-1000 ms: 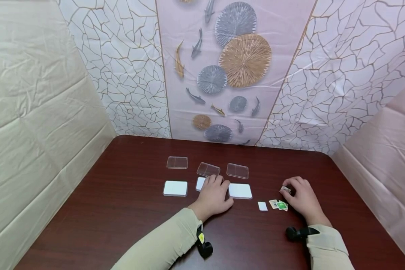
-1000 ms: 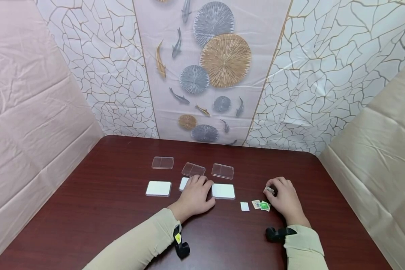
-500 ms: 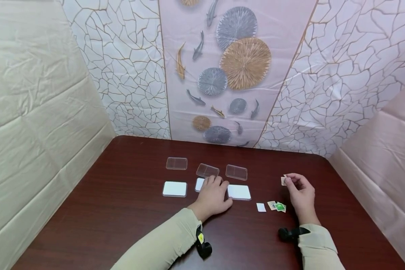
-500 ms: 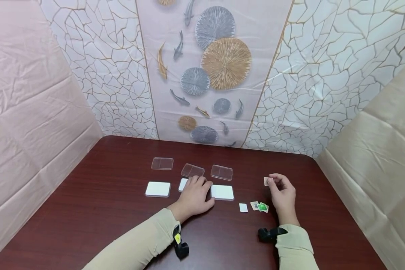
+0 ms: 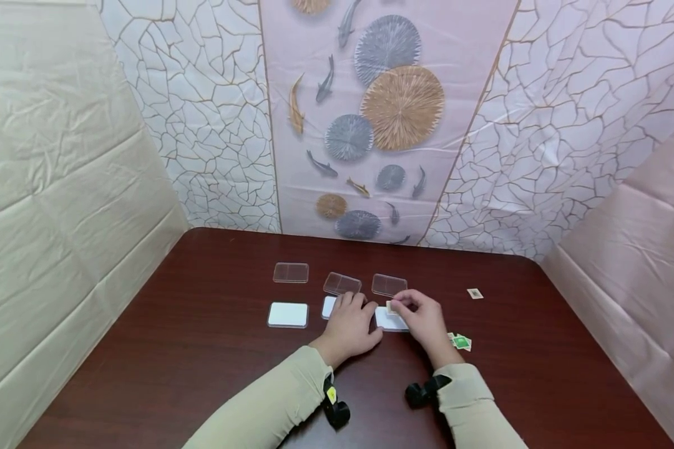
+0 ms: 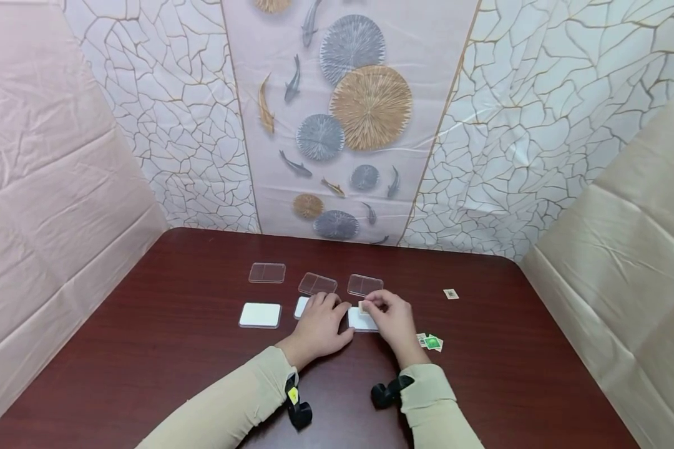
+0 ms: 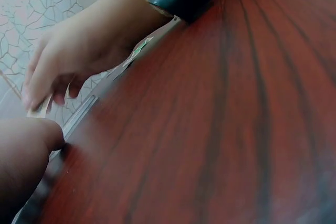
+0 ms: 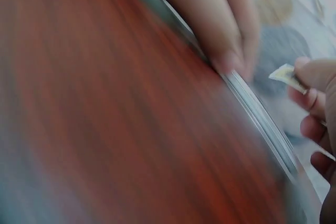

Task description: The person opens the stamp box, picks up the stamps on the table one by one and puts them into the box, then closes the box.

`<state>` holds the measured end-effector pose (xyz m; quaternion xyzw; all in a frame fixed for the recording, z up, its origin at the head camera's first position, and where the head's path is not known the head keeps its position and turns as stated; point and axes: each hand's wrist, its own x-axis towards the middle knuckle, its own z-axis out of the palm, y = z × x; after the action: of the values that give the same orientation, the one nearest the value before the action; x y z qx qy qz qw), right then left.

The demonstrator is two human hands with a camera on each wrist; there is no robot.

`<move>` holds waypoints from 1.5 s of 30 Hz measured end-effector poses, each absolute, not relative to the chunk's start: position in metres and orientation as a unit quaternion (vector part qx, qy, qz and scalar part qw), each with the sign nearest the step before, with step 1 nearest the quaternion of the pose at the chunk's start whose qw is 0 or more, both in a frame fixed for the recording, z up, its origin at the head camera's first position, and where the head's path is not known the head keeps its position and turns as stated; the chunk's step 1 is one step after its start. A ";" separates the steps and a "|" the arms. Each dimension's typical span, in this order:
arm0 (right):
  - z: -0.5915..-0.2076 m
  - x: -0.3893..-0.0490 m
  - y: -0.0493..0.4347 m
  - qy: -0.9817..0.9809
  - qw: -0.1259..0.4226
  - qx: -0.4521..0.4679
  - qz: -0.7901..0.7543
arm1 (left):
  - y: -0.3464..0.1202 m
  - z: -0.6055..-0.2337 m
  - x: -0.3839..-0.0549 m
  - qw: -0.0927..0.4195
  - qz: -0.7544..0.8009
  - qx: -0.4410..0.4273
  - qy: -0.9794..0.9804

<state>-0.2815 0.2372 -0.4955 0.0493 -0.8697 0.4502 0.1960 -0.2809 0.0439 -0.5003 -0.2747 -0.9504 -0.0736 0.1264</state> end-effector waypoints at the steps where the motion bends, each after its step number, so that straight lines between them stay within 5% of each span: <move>1: -0.496 -0.283 0.231 -0.877 0.189 0.055 0.438 | 0.044 -0.501 -0.281 0.129 -0.074 -0.274 -0.950; 26: -0.499 -0.285 0.220 -0.947 0.157 0.164 0.228 | 0.043 -0.500 -0.280 0.124 -0.076 -0.272 -0.951; 37: -0.494 -0.287 0.234 -0.913 0.278 0.187 0.234 | 0.043 -0.500 -0.280 0.129 -0.080 -0.270 -0.951; 45: -0.495 -0.295 0.305 -0.905 0.291 0.120 0.286 | 0.043 -0.499 -0.280 0.129 -0.079 -0.273 -0.950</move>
<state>-0.2946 0.3047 -0.4946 0.1202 -0.9049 0.2862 0.2912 -0.2798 0.0428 -0.4992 -0.2725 -0.9501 -0.0792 0.1292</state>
